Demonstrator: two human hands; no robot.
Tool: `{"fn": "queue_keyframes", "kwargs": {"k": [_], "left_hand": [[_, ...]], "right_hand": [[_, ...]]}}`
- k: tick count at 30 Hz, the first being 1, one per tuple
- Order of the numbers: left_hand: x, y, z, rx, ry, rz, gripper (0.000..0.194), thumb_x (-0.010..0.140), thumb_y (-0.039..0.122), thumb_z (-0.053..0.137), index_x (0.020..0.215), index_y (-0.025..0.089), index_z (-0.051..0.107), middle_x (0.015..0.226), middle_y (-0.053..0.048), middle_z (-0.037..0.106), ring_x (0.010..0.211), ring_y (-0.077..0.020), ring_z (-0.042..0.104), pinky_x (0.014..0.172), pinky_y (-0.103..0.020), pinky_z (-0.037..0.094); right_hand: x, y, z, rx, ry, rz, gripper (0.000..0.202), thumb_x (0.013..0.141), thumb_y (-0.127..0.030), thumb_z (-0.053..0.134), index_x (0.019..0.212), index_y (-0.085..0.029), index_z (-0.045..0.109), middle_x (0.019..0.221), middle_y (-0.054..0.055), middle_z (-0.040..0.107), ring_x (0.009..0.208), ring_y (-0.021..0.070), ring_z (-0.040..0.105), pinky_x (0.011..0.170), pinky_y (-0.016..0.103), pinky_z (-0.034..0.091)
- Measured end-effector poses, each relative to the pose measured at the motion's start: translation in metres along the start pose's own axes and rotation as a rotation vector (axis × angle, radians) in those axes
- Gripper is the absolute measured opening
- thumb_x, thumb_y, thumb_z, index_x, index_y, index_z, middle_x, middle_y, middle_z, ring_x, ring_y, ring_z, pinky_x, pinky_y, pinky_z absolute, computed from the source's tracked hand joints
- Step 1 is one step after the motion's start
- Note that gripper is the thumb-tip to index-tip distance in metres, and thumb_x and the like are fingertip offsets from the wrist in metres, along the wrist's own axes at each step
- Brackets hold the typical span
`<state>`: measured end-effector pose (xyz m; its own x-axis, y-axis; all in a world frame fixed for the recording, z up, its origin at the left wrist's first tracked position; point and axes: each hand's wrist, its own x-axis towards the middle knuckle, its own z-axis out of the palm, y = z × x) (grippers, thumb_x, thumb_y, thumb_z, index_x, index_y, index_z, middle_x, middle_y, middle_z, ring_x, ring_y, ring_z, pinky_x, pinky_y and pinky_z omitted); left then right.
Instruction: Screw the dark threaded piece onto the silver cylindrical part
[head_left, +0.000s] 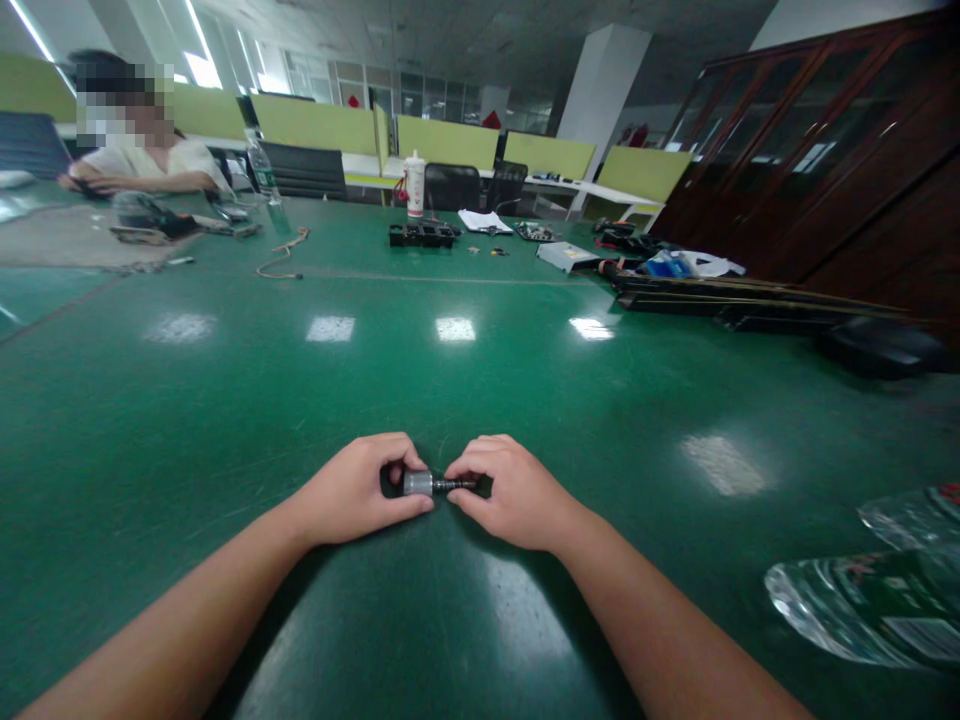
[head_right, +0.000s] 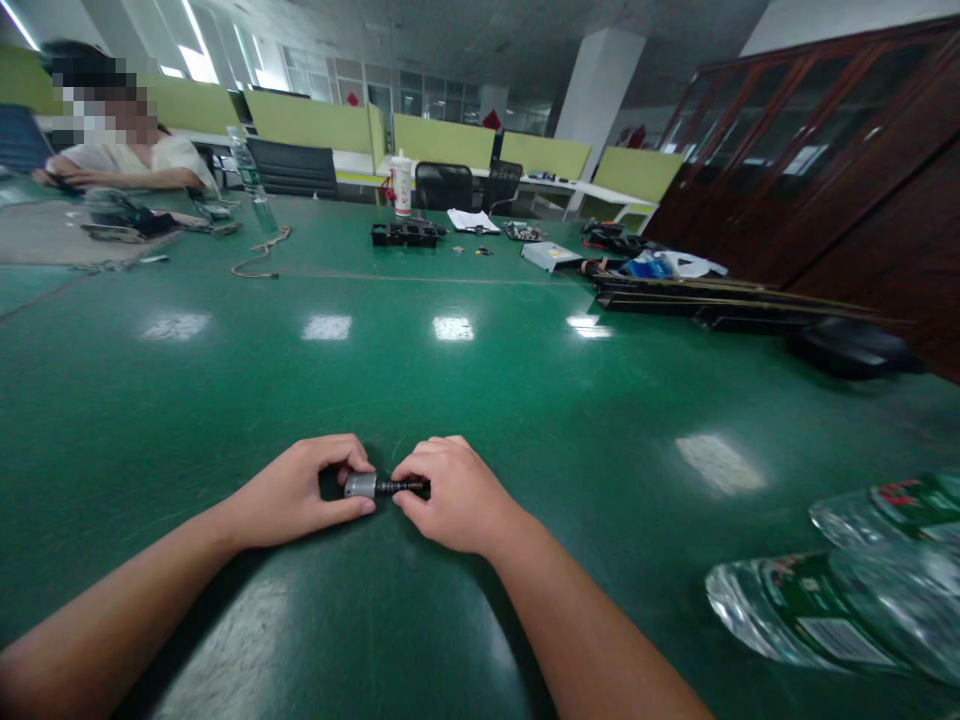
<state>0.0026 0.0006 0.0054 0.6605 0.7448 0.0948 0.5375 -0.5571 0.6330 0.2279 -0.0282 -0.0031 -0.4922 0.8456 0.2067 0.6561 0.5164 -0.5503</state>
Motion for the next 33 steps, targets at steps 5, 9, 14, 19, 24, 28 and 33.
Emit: {"fn": "queue_keyframes", "kwargs": {"k": [5,9,14,19,24,28,33], "left_hand": [[0.0003,0.0002,0.0002,-0.001,0.003,-0.005,0.017,0.078,0.032,0.07,0.084,0.017,0.063,0.076,0.0,0.062,0.068,-0.0145,0.058,0.063,-0.024,0.041],[0.0004,-0.0003,0.0,-0.002,-0.006,-0.013,0.018,0.078,0.032,0.07,0.085,0.017,0.064,0.076,0.0,0.062,0.069,-0.0149,0.058,0.064,-0.025,0.041],[0.0003,-0.0005,0.0,-0.011,-0.01,-0.012,0.02,0.079,0.034,0.071,0.084,0.017,0.063,0.076,0.0,0.061,0.069,-0.0147,0.058,0.064,-0.025,0.041],[0.0,-0.0011,0.0001,-0.007,-0.019,-0.013,0.02,0.079,0.035,0.071,0.086,0.017,0.063,0.078,0.0,0.061,0.069,-0.0149,0.058,0.064,-0.025,0.041],[0.0003,-0.0013,-0.0002,-0.004,-0.02,-0.014,0.02,0.079,0.035,0.071,0.086,0.017,0.063,0.078,0.0,0.061,0.069,-0.0149,0.057,0.065,-0.025,0.041],[0.0,-0.0015,-0.0006,0.003,-0.02,-0.015,0.021,0.079,0.036,0.071,0.085,0.017,0.063,0.077,0.0,0.061,0.069,-0.0148,0.057,0.065,-0.025,0.041],[-0.0006,-0.002,-0.0003,-0.005,-0.022,-0.02,0.022,0.08,0.036,0.071,0.086,0.018,0.063,0.077,0.001,0.06,0.069,-0.0145,0.057,0.064,-0.025,0.041]], "right_hand": [[-0.0002,0.001,-0.0007,-0.005,-0.001,0.004,0.01,0.08,-0.02,0.071,0.089,-0.02,0.072,0.082,0.001,0.069,0.082,0.0163,0.06,0.081,0.032,0.041],[-0.0005,0.0027,-0.0019,-0.006,-0.004,0.002,0.009,0.08,-0.02,0.07,0.088,-0.021,0.072,0.08,0.001,0.069,0.08,0.0161,0.06,0.08,0.032,0.04],[-0.0007,0.0049,-0.0044,-0.003,0.001,0.006,0.009,0.079,-0.018,0.07,0.087,-0.021,0.072,0.08,0.001,0.069,0.08,0.0159,0.06,0.079,0.031,0.04],[-0.0012,0.0053,-0.0065,-0.006,0.013,0.015,0.008,0.078,-0.017,0.07,0.085,-0.02,0.072,0.08,0.001,0.068,0.08,0.0161,0.06,0.079,0.032,0.04],[-0.0018,0.0049,-0.0074,-0.004,0.011,0.014,0.007,0.078,-0.017,0.07,0.084,-0.02,0.072,0.079,0.001,0.068,0.079,0.0157,0.059,0.078,0.031,0.04],[-0.0019,0.0068,-0.0073,-0.002,0.011,0.02,0.007,0.078,-0.017,0.07,0.083,-0.02,0.072,0.079,0.0,0.068,0.078,0.0151,0.059,0.077,0.031,0.041],[-0.0017,0.0089,-0.0074,0.001,0.011,0.02,0.007,0.077,-0.016,0.071,0.082,-0.019,0.072,0.078,0.0,0.068,0.077,0.0149,0.059,0.076,0.03,0.041]]}}
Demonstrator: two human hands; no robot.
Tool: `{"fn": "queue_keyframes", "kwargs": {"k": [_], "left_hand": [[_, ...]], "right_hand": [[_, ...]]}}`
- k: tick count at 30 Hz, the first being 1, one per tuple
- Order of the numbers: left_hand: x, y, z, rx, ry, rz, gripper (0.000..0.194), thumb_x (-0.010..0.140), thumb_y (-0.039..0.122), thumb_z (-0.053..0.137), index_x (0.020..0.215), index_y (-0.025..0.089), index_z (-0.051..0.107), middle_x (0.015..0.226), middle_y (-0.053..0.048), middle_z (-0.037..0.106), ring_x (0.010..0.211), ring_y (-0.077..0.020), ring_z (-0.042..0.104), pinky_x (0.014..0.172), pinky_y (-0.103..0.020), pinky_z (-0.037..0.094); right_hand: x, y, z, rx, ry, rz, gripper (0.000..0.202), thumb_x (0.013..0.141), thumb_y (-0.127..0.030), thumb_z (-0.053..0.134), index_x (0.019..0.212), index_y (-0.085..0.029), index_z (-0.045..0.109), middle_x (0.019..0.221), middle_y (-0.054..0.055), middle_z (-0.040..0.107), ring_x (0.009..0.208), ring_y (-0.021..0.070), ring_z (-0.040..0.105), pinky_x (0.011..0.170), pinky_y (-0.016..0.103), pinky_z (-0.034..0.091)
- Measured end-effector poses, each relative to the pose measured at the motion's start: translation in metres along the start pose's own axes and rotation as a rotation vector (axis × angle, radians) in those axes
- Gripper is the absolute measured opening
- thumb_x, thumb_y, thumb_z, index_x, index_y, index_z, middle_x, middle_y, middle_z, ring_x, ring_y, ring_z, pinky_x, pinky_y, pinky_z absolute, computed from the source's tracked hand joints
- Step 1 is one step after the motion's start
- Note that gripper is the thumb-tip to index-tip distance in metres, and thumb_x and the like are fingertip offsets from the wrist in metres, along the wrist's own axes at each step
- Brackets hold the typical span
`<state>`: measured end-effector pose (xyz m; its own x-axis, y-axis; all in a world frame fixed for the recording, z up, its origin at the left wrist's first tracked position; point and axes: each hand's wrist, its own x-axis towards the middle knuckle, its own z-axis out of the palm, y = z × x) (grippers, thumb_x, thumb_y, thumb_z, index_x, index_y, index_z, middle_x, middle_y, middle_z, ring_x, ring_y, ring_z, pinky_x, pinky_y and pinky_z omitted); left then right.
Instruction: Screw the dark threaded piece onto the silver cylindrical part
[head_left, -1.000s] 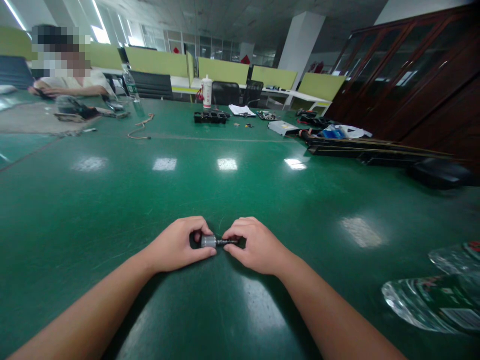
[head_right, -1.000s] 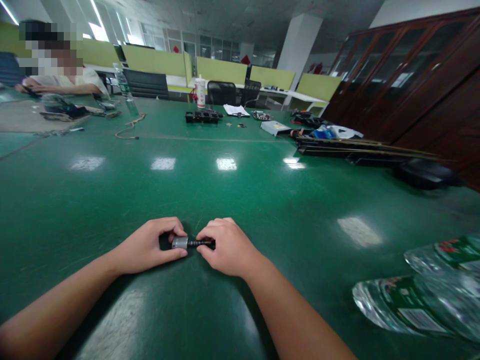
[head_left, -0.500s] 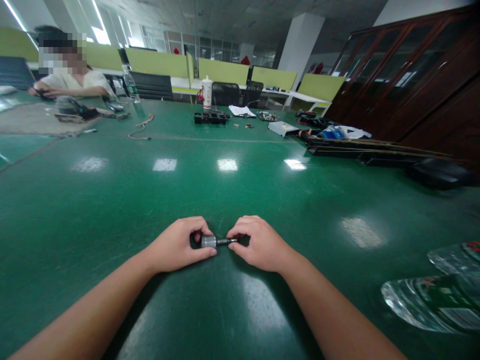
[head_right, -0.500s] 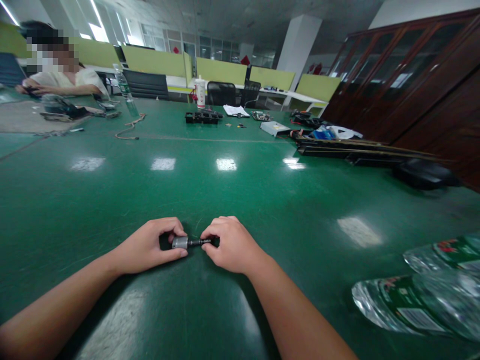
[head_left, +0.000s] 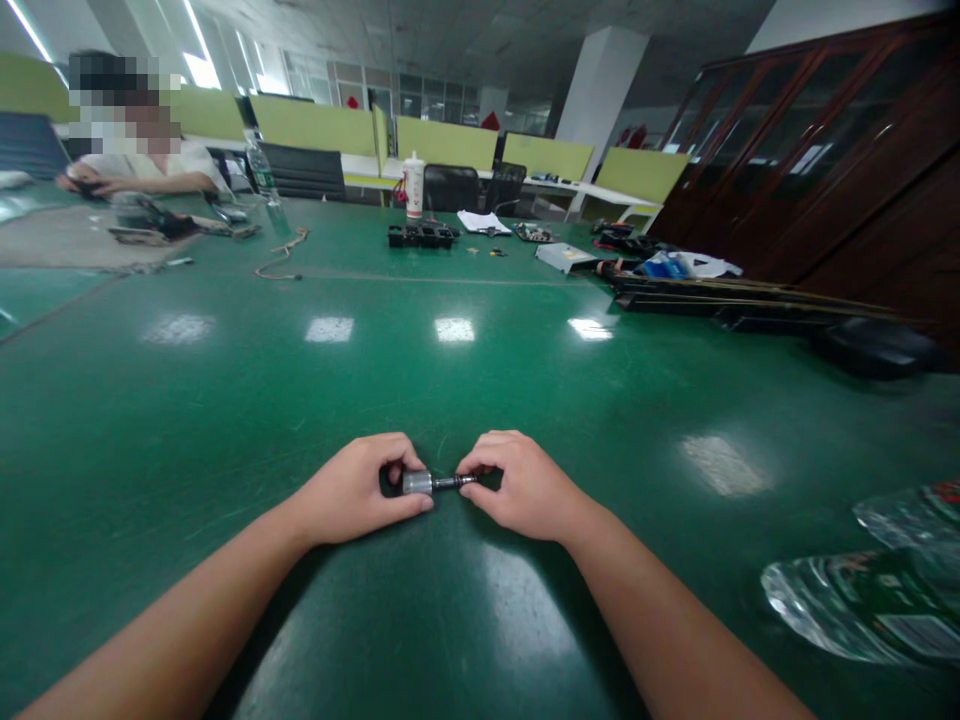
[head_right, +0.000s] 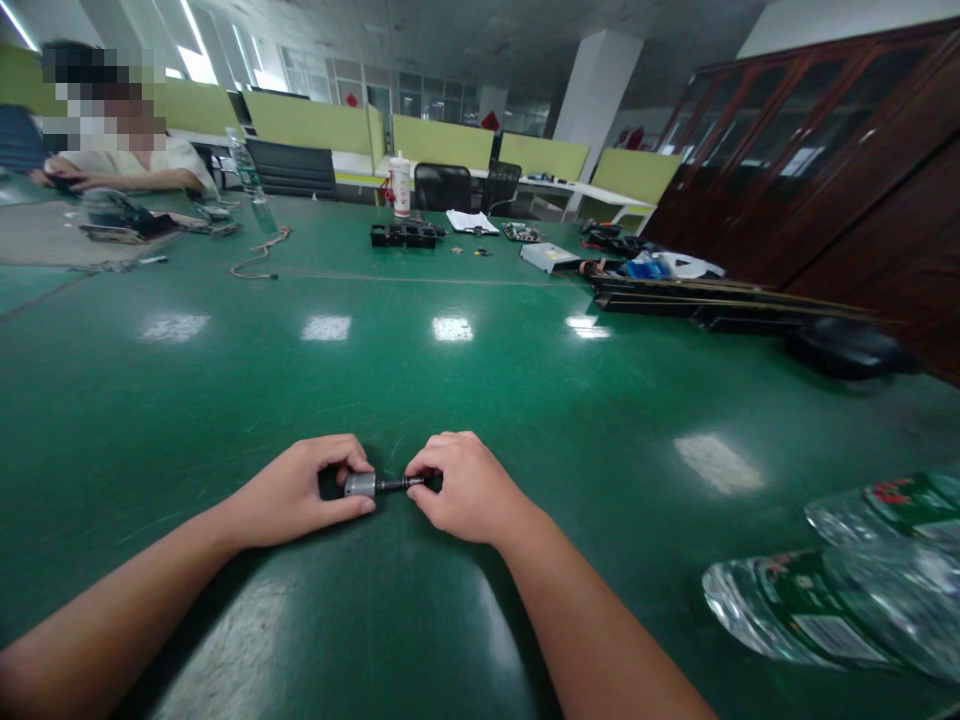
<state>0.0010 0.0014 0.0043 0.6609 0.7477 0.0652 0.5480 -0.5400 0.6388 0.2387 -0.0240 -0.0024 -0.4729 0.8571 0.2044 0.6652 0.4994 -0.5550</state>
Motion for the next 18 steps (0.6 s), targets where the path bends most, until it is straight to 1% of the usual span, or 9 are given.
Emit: {"fn": "queue_keyframes", "kwargs": {"k": [6,11,18], "left_hand": [[-0.001,0.001,-0.001,-0.003,-0.002,-0.005,0.022,0.08,0.037,0.071,0.087,0.018,0.064,0.078,0.001,0.061,0.069,-0.0146,0.057,0.065,-0.025,0.041],[-0.001,0.001,-0.001,-0.002,-0.001,-0.01,0.023,0.08,0.038,0.07,0.086,0.018,0.064,0.077,0.001,0.061,0.069,-0.0147,0.057,0.064,-0.025,0.041],[0.0,0.001,0.0,0.003,-0.002,-0.007,0.022,0.08,0.037,0.07,0.086,0.018,0.064,0.077,0.001,0.061,0.07,-0.015,0.057,0.065,-0.025,0.041]], "right_hand": [[0.0,0.001,-0.003,-0.001,0.004,0.012,0.007,0.076,-0.016,0.071,0.082,-0.02,0.073,0.078,0.0,0.068,0.077,0.0153,0.06,0.076,0.031,0.042],[-0.001,0.009,-0.007,0.003,0.008,0.03,0.011,0.074,-0.013,0.071,0.082,-0.019,0.074,0.078,0.001,0.068,0.076,0.015,0.06,0.073,0.029,0.044],[-0.005,0.019,-0.013,0.028,0.044,0.104,0.011,0.073,-0.013,0.071,0.08,-0.02,0.074,0.078,0.001,0.068,0.074,0.0147,0.06,0.069,0.027,0.046]]}}
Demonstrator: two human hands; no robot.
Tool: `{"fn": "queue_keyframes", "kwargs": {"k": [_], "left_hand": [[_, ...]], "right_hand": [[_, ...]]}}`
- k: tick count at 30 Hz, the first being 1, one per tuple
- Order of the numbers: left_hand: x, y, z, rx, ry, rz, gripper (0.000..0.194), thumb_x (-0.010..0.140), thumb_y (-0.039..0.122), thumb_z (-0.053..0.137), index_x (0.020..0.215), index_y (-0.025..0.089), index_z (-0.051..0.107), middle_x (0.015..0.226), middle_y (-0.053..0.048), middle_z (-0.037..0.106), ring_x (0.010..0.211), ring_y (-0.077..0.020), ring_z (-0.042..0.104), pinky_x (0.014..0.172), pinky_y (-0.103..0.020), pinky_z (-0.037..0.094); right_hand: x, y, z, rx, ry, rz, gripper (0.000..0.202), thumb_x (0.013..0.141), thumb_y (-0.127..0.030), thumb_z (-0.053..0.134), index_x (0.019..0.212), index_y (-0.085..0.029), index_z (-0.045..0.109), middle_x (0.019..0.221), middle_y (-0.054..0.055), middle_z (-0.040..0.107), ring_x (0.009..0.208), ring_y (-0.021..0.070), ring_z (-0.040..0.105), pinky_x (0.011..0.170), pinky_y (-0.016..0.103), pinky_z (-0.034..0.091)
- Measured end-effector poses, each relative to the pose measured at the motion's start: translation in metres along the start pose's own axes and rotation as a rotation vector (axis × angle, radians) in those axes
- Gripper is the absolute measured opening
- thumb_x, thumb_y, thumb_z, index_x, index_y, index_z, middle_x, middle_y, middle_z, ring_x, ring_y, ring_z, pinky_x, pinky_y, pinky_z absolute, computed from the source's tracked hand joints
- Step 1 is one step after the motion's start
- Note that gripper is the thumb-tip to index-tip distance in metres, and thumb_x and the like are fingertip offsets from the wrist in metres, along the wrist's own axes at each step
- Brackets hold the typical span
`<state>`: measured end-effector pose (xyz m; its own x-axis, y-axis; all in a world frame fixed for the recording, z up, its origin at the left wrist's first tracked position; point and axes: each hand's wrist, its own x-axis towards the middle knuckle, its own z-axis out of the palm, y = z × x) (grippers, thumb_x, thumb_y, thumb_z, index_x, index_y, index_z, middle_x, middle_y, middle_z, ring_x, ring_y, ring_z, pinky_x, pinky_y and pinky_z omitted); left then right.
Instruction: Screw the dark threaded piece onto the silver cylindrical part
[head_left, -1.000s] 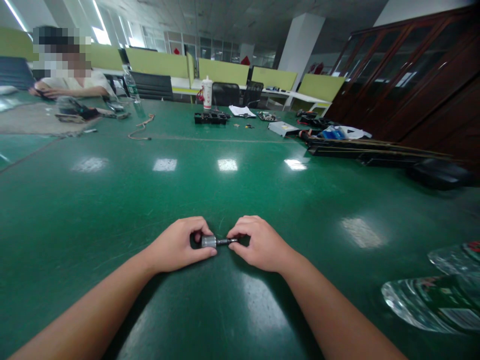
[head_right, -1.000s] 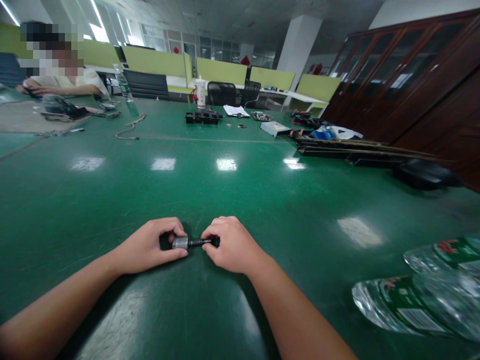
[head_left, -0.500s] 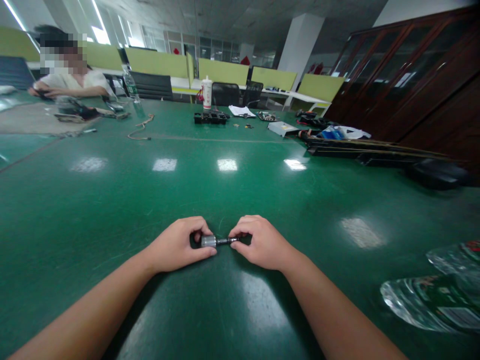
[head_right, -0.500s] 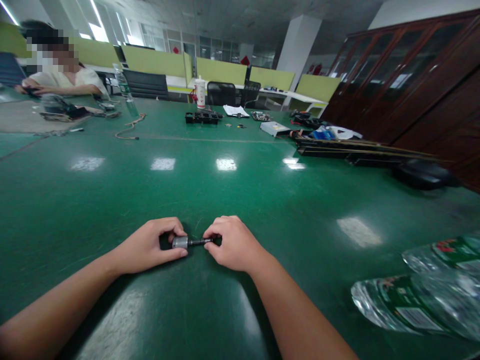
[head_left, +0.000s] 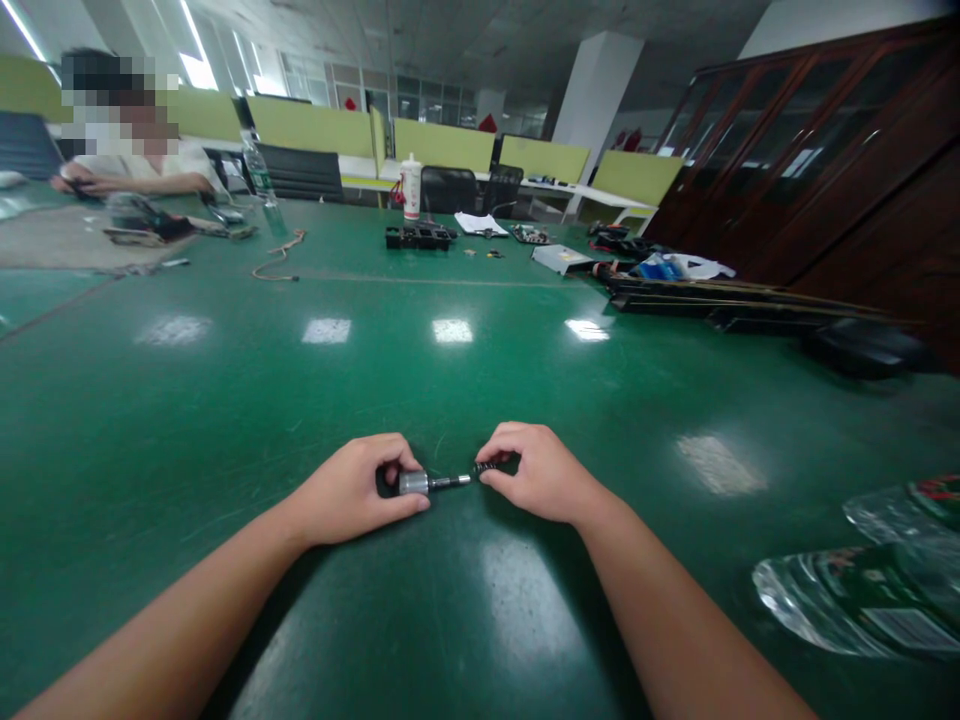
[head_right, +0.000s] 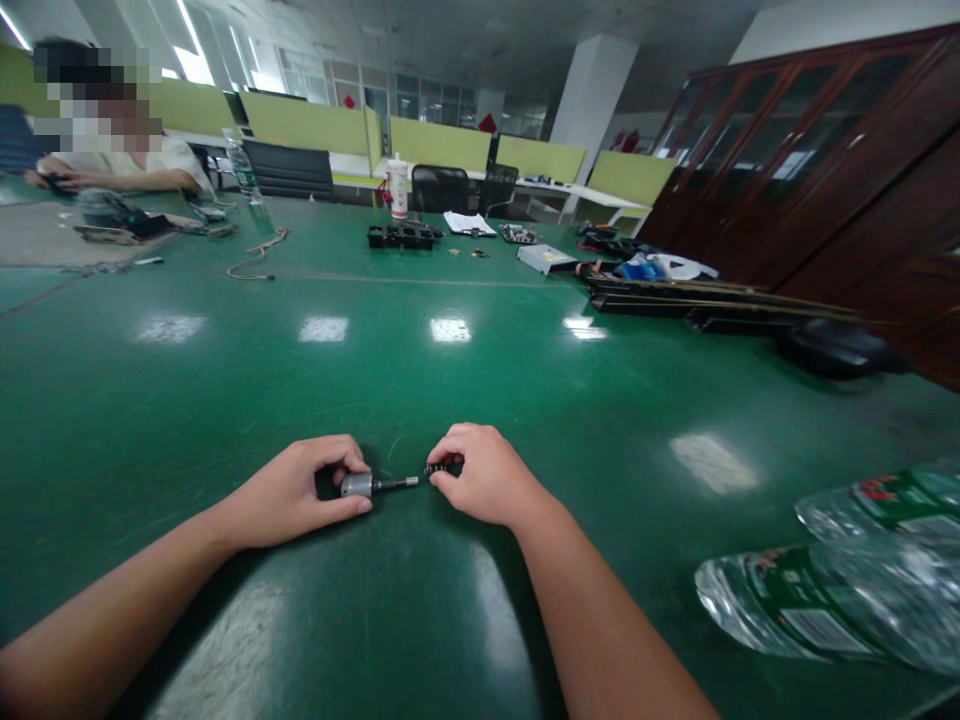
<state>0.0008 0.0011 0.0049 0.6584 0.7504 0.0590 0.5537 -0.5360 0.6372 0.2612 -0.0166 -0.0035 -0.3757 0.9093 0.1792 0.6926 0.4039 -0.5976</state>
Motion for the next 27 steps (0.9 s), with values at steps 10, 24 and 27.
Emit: {"fn": "queue_keyframes", "kwargs": {"k": [10,24,27], "left_hand": [[-0.001,-0.001,0.0,-0.007,-0.002,0.0,0.021,0.08,0.036,0.07,0.086,0.018,0.063,0.078,0.001,0.061,0.07,-0.0148,0.057,0.064,-0.025,0.041],[-0.001,-0.001,-0.001,-0.015,0.009,0.001,0.02,0.079,0.035,0.07,0.086,0.018,0.064,0.077,0.0,0.062,0.068,-0.0145,0.058,0.063,-0.024,0.041],[-0.003,-0.001,-0.001,-0.011,0.026,0.01,0.019,0.079,0.035,0.07,0.085,0.018,0.064,0.076,0.001,0.061,0.067,-0.0144,0.057,0.062,-0.024,0.041]], "right_hand": [[0.001,-0.005,0.002,0.047,-0.061,-0.035,0.012,0.073,-0.014,0.073,0.082,-0.02,0.076,0.079,0.001,0.069,0.075,0.0144,0.062,0.07,0.027,0.046],[0.004,-0.012,0.013,0.173,-0.049,-0.009,0.013,0.074,-0.017,0.075,0.086,-0.019,0.076,0.079,0.002,0.071,0.072,0.0135,0.063,0.07,0.026,0.047],[0.008,-0.016,0.024,0.211,-0.006,0.014,0.016,0.072,-0.02,0.078,0.088,-0.02,0.076,0.075,0.001,0.071,0.071,0.0138,0.063,0.07,0.026,0.046]]}}
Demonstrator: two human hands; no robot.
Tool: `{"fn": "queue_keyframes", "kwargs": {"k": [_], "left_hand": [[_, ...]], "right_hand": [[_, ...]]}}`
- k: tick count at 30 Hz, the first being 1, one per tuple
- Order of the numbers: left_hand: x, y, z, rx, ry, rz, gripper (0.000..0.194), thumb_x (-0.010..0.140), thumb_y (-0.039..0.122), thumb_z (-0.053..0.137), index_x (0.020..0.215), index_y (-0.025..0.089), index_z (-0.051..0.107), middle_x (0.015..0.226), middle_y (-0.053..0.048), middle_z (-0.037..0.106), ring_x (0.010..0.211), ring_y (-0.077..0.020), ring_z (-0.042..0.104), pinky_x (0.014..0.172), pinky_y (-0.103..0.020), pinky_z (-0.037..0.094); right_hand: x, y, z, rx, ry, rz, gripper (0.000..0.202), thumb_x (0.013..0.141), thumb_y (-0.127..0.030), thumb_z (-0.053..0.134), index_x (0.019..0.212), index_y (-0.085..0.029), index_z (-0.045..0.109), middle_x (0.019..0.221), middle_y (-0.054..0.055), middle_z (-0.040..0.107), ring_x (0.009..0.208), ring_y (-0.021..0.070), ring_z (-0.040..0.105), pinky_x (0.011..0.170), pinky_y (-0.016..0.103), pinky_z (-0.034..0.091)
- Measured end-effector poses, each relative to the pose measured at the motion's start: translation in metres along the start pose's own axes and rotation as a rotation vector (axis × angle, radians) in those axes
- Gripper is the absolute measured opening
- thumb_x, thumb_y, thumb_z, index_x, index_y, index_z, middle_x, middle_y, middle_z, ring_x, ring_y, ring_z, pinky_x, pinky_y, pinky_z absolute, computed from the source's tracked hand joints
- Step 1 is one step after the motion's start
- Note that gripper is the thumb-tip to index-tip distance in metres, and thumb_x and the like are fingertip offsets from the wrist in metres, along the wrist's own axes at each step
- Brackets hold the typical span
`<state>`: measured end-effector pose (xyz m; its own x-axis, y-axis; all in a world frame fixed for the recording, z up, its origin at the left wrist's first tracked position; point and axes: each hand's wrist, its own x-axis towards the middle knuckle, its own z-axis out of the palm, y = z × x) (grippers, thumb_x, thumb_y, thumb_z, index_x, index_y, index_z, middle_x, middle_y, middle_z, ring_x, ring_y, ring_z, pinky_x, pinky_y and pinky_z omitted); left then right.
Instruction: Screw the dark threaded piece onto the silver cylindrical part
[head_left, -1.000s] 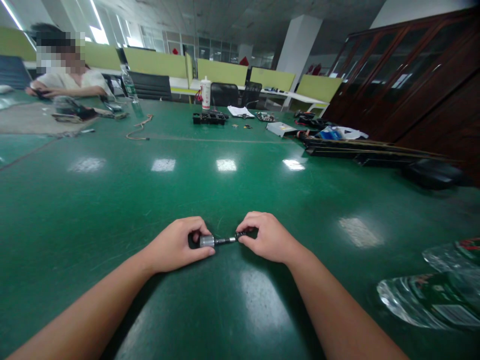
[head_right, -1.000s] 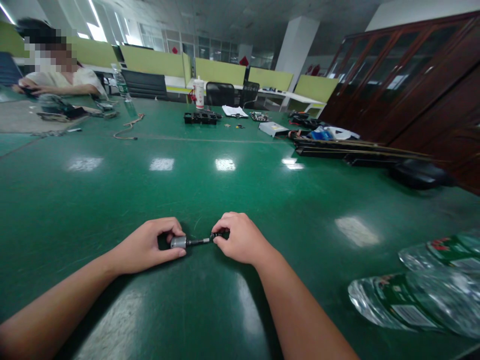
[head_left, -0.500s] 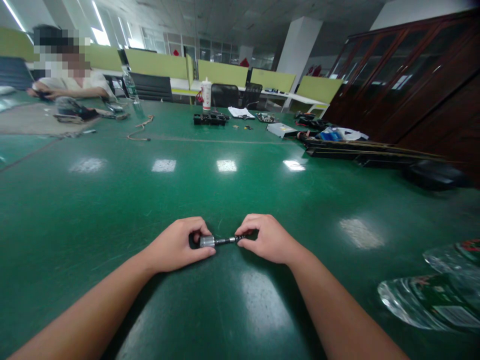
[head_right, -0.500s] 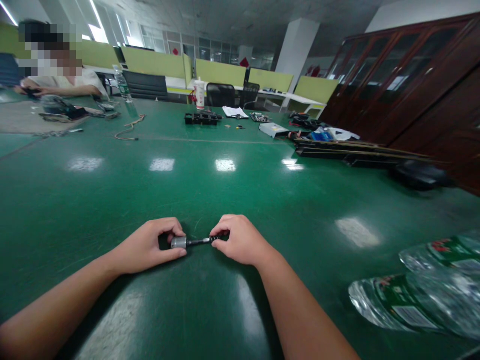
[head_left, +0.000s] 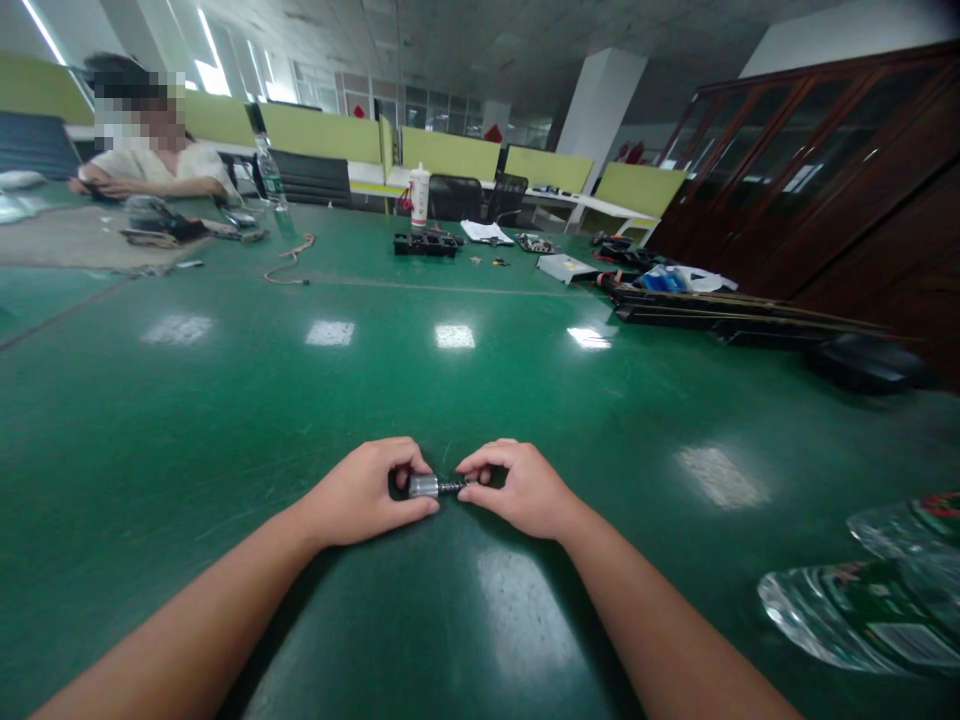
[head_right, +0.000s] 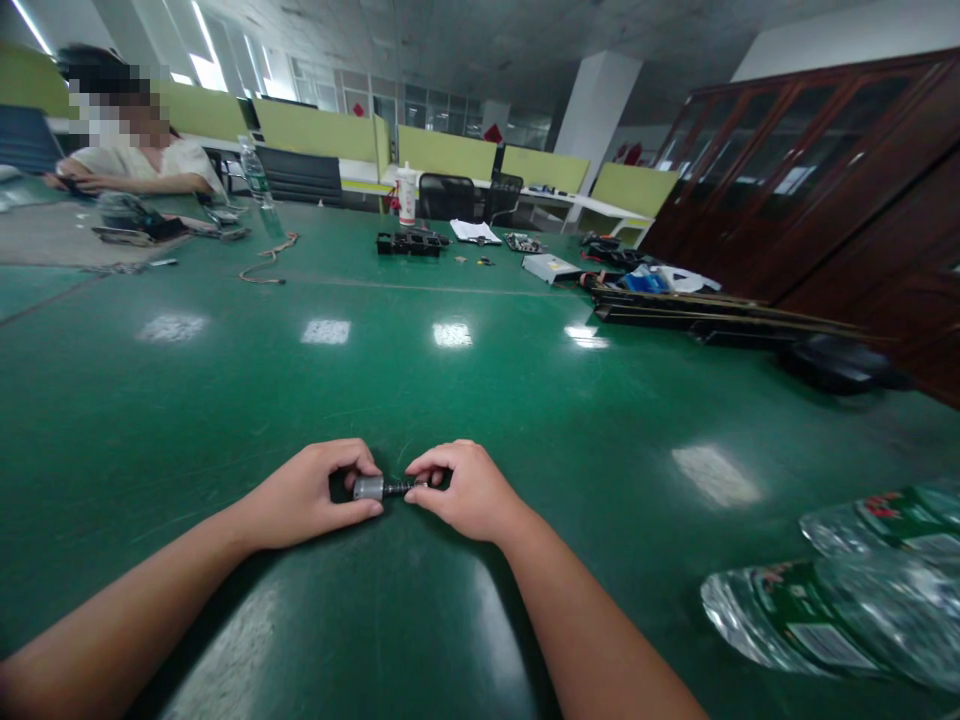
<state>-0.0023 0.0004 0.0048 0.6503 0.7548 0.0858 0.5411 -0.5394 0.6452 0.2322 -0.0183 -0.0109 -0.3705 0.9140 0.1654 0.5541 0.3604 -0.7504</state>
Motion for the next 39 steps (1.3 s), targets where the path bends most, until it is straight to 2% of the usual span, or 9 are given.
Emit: {"fn": "queue_keyframes", "kwargs": {"k": [5,11,19,24,29,34,39], "left_hand": [[-0.002,-0.001,0.0,0.003,0.008,0.009,0.018,0.078,0.033,0.07,0.086,0.018,0.064,0.075,0.001,0.06,0.068,-0.0148,0.057,0.063,-0.024,0.04],[-0.003,0.0,-0.001,0.003,0.012,0.008,0.018,0.077,0.032,0.071,0.085,0.017,0.065,0.075,0.0,0.06,0.068,-0.0152,0.057,0.063,-0.025,0.04],[-0.004,0.003,-0.001,0.02,0.028,0.002,0.018,0.078,0.033,0.07,0.084,0.017,0.064,0.074,0.0,0.06,0.066,-0.0148,0.056,0.061,-0.024,0.039],[-0.003,0.001,0.0,0.02,0.023,-0.007,0.015,0.076,0.029,0.07,0.084,0.017,0.063,0.074,0.001,0.06,0.067,-0.0149,0.056,0.062,-0.025,0.039],[-0.001,0.0,0.001,0.021,0.016,-0.023,0.017,0.075,0.028,0.07,0.086,0.018,0.063,0.075,0.001,0.059,0.067,-0.0148,0.056,0.062,-0.025,0.04],[0.001,0.0,0.002,-0.006,0.018,-0.023,0.024,0.075,0.028,0.071,0.097,0.021,0.063,0.078,0.001,0.061,0.07,-0.0155,0.057,0.064,-0.025,0.042],[0.001,0.0,0.002,0.011,0.01,0.006,0.024,0.076,0.027,0.071,0.099,0.02,0.065,0.083,0.0,0.061,0.072,-0.0157,0.057,0.067,-0.027,0.043]], "right_hand": [[0.005,-0.005,0.012,0.003,0.013,-0.018,0.012,0.071,-0.024,0.079,0.083,-0.021,0.076,0.073,0.001,0.072,0.066,0.0134,0.061,0.069,0.026,0.045],[0.007,-0.006,0.012,0.005,-0.014,-0.032,0.014,0.067,-0.019,0.079,0.081,-0.019,0.077,0.072,0.001,0.072,0.064,0.0127,0.06,0.063,0.024,0.044],[0.014,-0.003,0.01,0.075,-0.083,-0.048,0.013,0.069,-0.016,0.076,0.081,-0.015,0.076,0.07,0.002,0.07,0.061,0.012,0.058,0.062,0.024,0.045],[0.014,0.0,0.009,0.032,-0.123,-0.119,0.017,0.067,-0.018,0.078,0.084,-0.018,0.075,0.072,-0.001,0.069,0.064,0.0119,0.059,0.067,0.025,0.044],[0.014,0.001,0.011,-0.064,-0.098,-0.143,0.02,0.065,-0.019,0.082,0.084,-0.022,0.075,0.075,-0.002,0.069,0.072,0.0137,0.062,0.08,0.031,0.04],[0.013,-0.002,0.01,-0.091,-0.091,-0.135,0.015,0.071,-0.024,0.079,0.085,-0.022,0.074,0.076,-0.001,0.07,0.074,0.0145,0.062,0.079,0.032,0.038],[0.01,-0.001,0.01,-0.124,-0.062,-0.198,0.014,0.076,-0.023,0.076,0.09,-0.022,0.072,0.084,0.0,0.071,0.082,0.0162,0.062,0.081,0.032,0.038]]}}
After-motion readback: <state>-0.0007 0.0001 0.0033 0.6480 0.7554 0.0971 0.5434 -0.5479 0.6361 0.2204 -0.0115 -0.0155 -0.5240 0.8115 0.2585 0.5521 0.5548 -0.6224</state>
